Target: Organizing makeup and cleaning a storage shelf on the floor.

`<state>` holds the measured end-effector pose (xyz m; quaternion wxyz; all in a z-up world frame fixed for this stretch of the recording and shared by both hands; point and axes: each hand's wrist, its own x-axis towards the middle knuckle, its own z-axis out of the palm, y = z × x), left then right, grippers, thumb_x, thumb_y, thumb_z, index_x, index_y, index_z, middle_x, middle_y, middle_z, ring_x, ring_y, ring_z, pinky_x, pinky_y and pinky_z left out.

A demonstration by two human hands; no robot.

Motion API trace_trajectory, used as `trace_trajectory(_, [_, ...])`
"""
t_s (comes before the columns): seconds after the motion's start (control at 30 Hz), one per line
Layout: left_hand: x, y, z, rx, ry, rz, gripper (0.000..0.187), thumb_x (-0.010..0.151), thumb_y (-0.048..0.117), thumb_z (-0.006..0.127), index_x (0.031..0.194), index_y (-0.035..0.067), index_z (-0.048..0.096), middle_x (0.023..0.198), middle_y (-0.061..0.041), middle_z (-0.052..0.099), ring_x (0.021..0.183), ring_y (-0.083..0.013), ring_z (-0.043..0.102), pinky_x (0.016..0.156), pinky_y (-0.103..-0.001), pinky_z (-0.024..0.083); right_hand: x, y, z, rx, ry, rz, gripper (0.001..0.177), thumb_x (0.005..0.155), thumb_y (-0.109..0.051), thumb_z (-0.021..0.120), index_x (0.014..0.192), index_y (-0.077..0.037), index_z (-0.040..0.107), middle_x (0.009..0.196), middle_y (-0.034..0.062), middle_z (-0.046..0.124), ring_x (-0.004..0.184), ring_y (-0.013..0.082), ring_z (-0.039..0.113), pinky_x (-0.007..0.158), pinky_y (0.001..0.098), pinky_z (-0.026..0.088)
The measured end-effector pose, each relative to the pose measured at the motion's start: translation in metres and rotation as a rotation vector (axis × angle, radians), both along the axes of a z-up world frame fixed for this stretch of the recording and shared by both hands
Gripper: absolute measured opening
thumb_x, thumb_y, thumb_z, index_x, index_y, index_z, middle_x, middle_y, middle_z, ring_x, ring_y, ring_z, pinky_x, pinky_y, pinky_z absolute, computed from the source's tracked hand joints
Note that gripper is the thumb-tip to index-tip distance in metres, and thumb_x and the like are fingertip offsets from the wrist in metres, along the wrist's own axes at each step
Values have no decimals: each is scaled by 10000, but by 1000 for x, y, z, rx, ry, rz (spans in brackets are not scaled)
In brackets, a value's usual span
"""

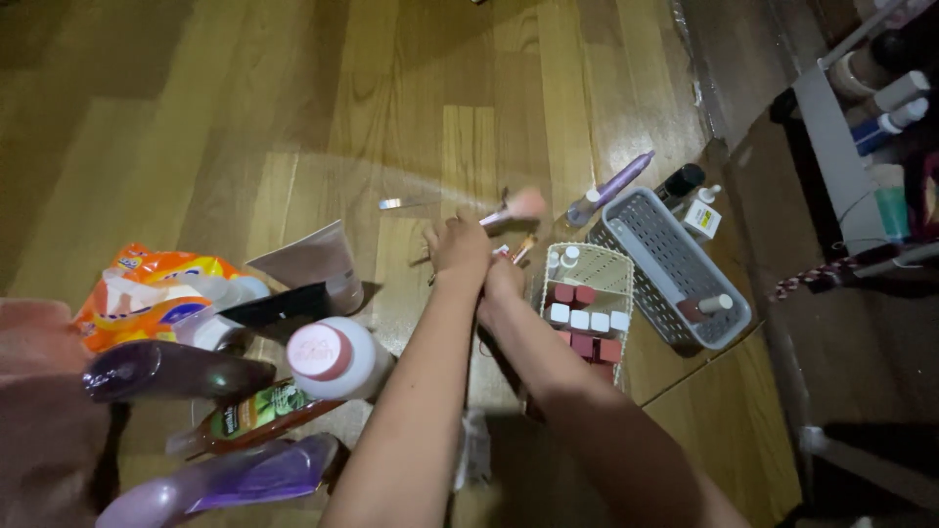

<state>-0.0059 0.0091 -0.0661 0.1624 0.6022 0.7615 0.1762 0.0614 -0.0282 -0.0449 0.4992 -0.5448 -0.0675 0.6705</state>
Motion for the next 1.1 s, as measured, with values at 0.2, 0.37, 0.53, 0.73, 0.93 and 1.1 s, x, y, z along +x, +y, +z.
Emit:
trace_trajectory(0.2, [-12, -63, 124, 86, -300, -26, 354, 1046, 255, 473, 1311, 21, 461, 1272, -243, 668, 1290, -443, 544, 1103, -676, 274, -13, -23, 110, 208, 90, 132, 337, 955, -388, 595, 1063, -75, 655, 963, 135, 722, 826, 295, 696, 722, 449, 594])
trace_trajectory(0.37, [-7, -100, 171, 241, -341, -160, 742, 990, 167, 517, 1596, 76, 98, 1396, -324, 534, 1321, -482, 471, 1062, -743, 210, 14, -18, 142, 409, 118, 223, 229, 947, -281, 721, 1034, -82, 649, 877, 81, 683, 774, 231, 667, 705, 416, 576])
trace_trajectory(0.53, [15, -107, 204, 256, -580, -297, 1002, 930, 146, 570, 1612, 98, -162, 1406, -314, 520, 1297, -494, 483, 1117, -707, 269, 52, -19, 180, 544, -277, 192, 187, 944, -240, 713, 994, -72, 649, 844, 70, 683, 716, 196, 659, 654, 381, 564])
trace_trajectory(0.73, [33, -111, 236, 268, -751, -488, 720, 957, 64, 522, 1632, 164, 293, 1317, -245, 641, 1192, -402, 649, 1022, -462, 511, 147, -11, 196, 715, -373, 52, 138, 998, -157, 670, 950, -44, 607, 835, 84, 671, 716, 203, 665, 631, 360, 548])
trace_trajectory(0.93, [21, -78, 174, 404, -972, -373, 412, 959, 77, 582, 1371, 51, 571, 1234, -141, 724, 1128, -219, 716, 943, -326, 555, 189, -14, 165, 756, -257, 28, 61, 1008, -68, 595, 1045, -72, 547, 819, 49, 611, 728, 179, 632, 716, 347, 575])
trace_trajectory(1.1, [12, -88, 149, 264, -1019, -118, 245, 981, 76, 591, 1207, 47, 682, 1039, -82, 787, 958, -165, 744, 876, -305, 569, 184, -12, 145, 711, -139, -71, 42, 1032, -103, 561, 1021, -76, 530, 802, 68, 603, 697, 203, 636, 663, 360, 571])
